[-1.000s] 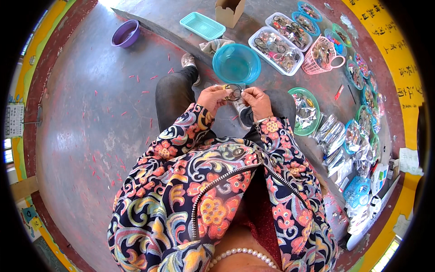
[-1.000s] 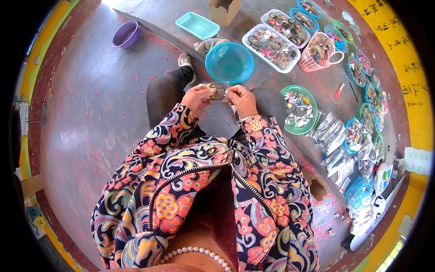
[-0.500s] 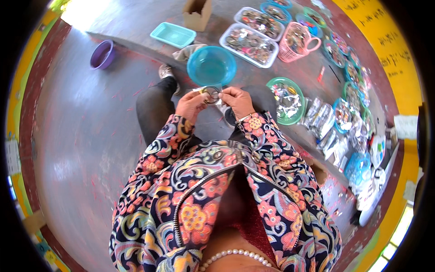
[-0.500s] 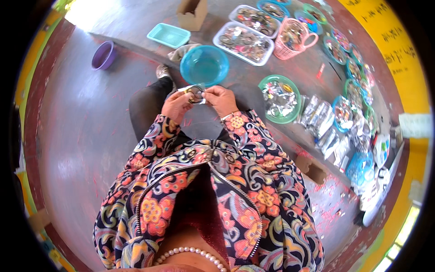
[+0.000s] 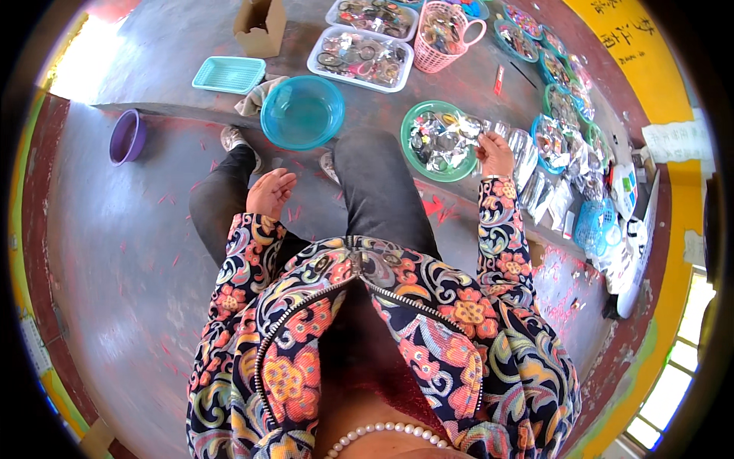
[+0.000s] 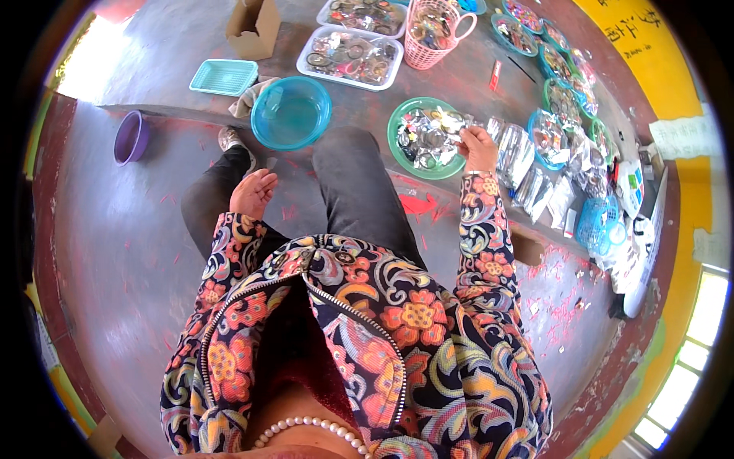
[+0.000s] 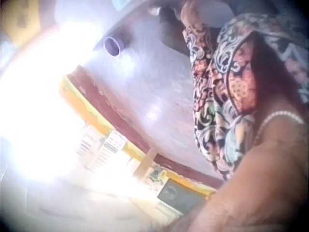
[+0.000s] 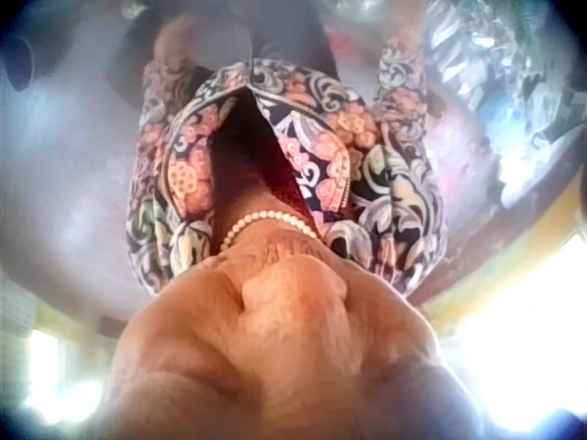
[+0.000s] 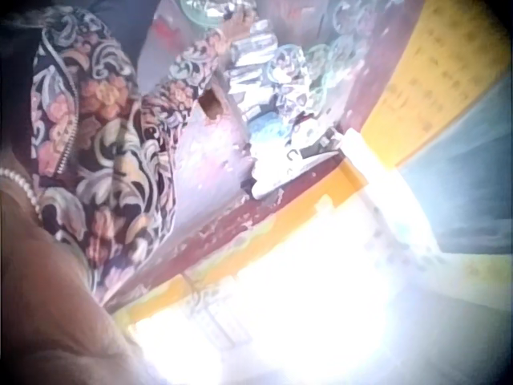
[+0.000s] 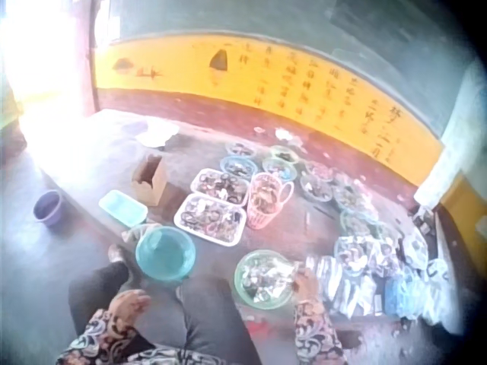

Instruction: The person sits on the floor and sorts through small hair accessories, picking them from a blue bowl and placing them into clear plastic bags. They handle the items one by one, organizing them into containers and baskets on the floor.

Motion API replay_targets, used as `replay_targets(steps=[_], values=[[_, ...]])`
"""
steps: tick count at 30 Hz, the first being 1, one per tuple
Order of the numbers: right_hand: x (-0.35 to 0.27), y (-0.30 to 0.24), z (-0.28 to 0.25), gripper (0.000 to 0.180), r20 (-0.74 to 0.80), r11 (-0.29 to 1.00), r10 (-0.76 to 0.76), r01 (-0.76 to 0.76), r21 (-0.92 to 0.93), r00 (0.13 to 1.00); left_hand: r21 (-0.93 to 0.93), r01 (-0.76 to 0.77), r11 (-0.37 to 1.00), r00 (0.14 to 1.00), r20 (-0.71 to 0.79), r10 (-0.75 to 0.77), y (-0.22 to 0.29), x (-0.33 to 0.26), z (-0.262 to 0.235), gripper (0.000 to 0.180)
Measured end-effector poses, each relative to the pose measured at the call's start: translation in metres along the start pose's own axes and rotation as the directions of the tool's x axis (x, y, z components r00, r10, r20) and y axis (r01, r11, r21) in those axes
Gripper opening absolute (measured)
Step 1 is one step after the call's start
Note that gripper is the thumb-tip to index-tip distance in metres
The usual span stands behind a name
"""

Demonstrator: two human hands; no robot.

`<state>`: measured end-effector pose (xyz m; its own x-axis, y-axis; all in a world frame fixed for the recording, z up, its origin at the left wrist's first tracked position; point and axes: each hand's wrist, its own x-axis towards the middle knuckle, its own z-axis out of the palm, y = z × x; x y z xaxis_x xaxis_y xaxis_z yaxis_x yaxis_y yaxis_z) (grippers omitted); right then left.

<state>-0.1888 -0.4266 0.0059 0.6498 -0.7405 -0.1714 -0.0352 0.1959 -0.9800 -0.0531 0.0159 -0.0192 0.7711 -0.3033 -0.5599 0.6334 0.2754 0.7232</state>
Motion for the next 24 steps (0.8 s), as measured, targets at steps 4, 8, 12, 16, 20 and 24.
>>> replay_targets(steps=[4, 8, 12, 16, 20, 24], values=[[-0.007, 0.029, -0.033, 0.012, -0.132, 0.979, 0.055, -0.079, -0.187, 0.99, 0.03, 0.026, 0.999, 1.0, 0.012, -0.026, -0.002, -0.003, -0.004, 0.025], [-0.002, 0.049, -0.031, 0.013, -0.112, 0.915, -0.157, 0.102, -0.39, 0.981, 0.04, 0.045, 0.998, 0.998, 0.03, -0.047, -0.002, -0.003, 0.0, 0.024], [0.004, 0.046, 0.002, 0.011, 0.127, 0.327, -0.589, 0.379, -0.865, 0.798, 0.037, 0.037, 0.999, 0.999, -0.002, -0.037, 0.0, -0.005, -0.004, 0.022], [0.003, 0.065, 0.018, 0.019, 0.362, 0.153, -0.437, 0.464, -0.873, 0.824, 0.053, 0.056, 0.997, 0.998, -0.025, -0.055, -0.002, -0.001, -0.003, 0.022], [-0.009, 0.074, 0.034, 0.022, 0.317, 0.277, -0.323, 0.41, -0.869, 0.891, 0.072, 0.049, 0.996, 0.998, -0.047, -0.046, -0.002, 0.0, -0.006, 0.021], [-0.006, 0.09, 0.031, 0.024, 0.379, 0.122, -0.342, 0.441, -0.889, 0.86, 0.049, 0.056, 0.997, 0.998, -0.016, -0.055, -0.006, 0.001, -0.009, 0.022]])
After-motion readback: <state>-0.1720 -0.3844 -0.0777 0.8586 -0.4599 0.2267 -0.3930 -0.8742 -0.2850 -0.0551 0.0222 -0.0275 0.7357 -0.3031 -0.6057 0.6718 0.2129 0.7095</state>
